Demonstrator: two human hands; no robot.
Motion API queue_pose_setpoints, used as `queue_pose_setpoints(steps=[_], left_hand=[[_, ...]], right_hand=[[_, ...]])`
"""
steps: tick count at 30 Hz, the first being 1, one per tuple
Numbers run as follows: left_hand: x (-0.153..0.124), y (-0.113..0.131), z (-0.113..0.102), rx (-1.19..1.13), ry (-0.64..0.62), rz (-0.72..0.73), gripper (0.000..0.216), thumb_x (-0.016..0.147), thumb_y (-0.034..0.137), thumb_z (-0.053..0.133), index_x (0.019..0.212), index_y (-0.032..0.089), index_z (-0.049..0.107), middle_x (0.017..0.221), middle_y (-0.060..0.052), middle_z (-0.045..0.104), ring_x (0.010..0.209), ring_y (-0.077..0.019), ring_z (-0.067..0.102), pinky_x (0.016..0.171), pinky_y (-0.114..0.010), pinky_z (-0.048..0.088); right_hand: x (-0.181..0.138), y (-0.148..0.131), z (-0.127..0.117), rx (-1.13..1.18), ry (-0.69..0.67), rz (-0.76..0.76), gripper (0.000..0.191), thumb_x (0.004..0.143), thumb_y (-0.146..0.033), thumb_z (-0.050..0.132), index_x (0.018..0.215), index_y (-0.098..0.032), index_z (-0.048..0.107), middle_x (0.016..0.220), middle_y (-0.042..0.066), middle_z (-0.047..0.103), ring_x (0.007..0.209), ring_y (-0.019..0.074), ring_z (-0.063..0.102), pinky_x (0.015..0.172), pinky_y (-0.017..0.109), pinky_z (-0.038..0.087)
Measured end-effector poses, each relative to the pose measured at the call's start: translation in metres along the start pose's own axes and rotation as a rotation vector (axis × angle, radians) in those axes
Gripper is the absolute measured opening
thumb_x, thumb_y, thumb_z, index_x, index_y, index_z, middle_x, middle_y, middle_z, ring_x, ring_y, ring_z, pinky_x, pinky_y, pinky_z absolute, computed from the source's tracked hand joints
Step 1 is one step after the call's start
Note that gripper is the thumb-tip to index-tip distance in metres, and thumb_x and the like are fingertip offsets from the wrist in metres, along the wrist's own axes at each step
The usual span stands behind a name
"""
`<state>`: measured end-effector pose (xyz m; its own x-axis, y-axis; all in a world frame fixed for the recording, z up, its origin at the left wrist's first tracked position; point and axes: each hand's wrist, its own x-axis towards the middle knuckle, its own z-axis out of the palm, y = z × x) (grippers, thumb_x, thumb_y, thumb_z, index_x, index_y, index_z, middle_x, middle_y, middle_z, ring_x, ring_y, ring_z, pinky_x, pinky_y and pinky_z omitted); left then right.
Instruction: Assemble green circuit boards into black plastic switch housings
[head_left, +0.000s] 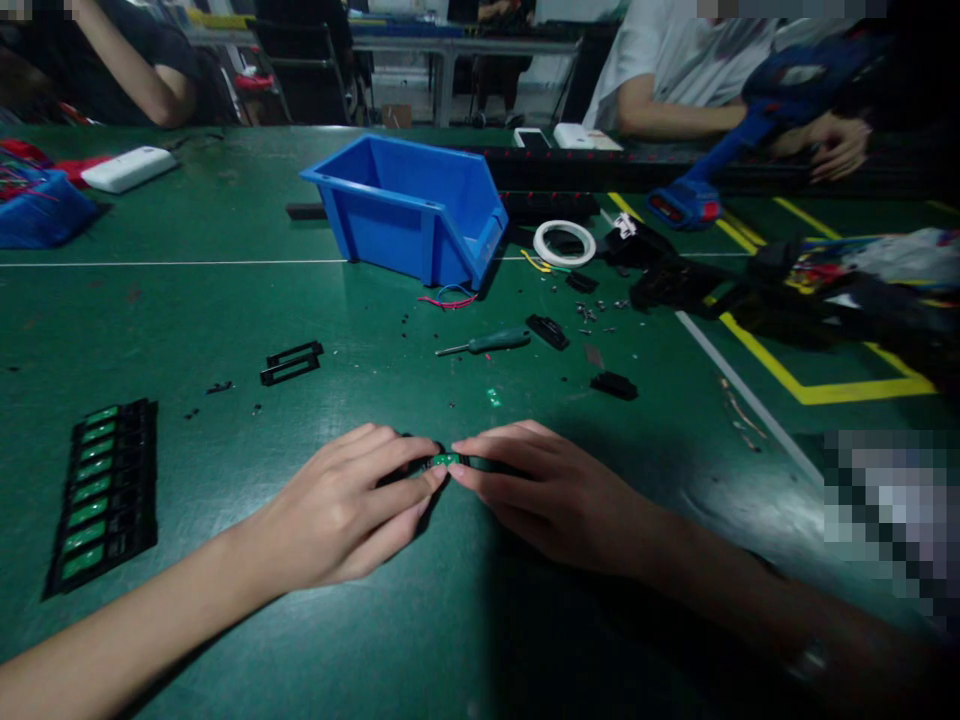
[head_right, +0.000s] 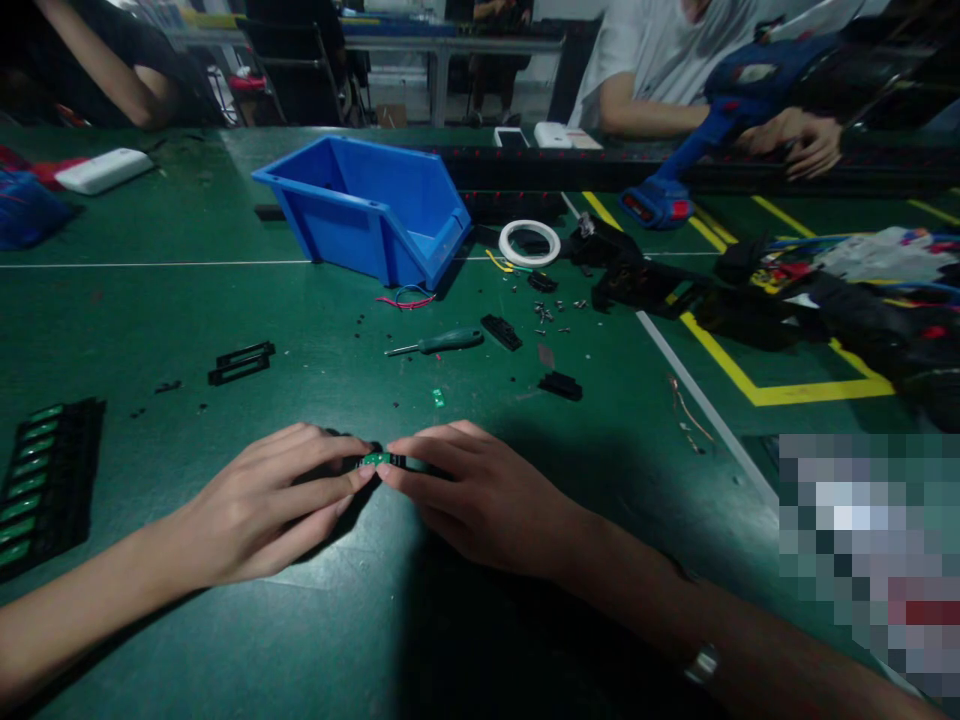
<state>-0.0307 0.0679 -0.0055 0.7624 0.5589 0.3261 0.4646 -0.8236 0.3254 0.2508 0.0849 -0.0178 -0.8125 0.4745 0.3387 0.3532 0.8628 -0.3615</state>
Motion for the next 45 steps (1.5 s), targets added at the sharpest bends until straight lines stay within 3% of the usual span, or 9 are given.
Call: queue_pose_setpoints(steps=[23,45], left_hand=[[0.000,0.007,0.003,-0.023,0.030,-0.015,0.039,0.093,0.014,0.059,0.132,0.015,0.063,0.126,-0.017,0.062,0.105,-0.0262,0.062,0.087,-0.044,0.054],[0.003,0.012,0.005,-0.134,-0.036,0.002,0.046,0.093,0.013,0.059,0.139,0.014,0.055,0.117,-0.014,0.064,0.103,-0.0253,0.060,0.088,-0.044,0.051]], right_hand=[[-0.004,0.001,0.002,-0.054,0.092,-0.014,0.040,0.095,-0.016,0.061,0.135,-0.020,0.059,0.135,0.012,0.063,0.125,0.0232,0.057,0.102,0.043,0.051],[0.002,-0.001,0.000,0.023,0.005,-0.034,0.039,0.098,-0.013,0.054,0.137,-0.015,0.056,0.139,0.014,0.063,0.130,0.0220,0.058,0.110,0.043,0.047]])
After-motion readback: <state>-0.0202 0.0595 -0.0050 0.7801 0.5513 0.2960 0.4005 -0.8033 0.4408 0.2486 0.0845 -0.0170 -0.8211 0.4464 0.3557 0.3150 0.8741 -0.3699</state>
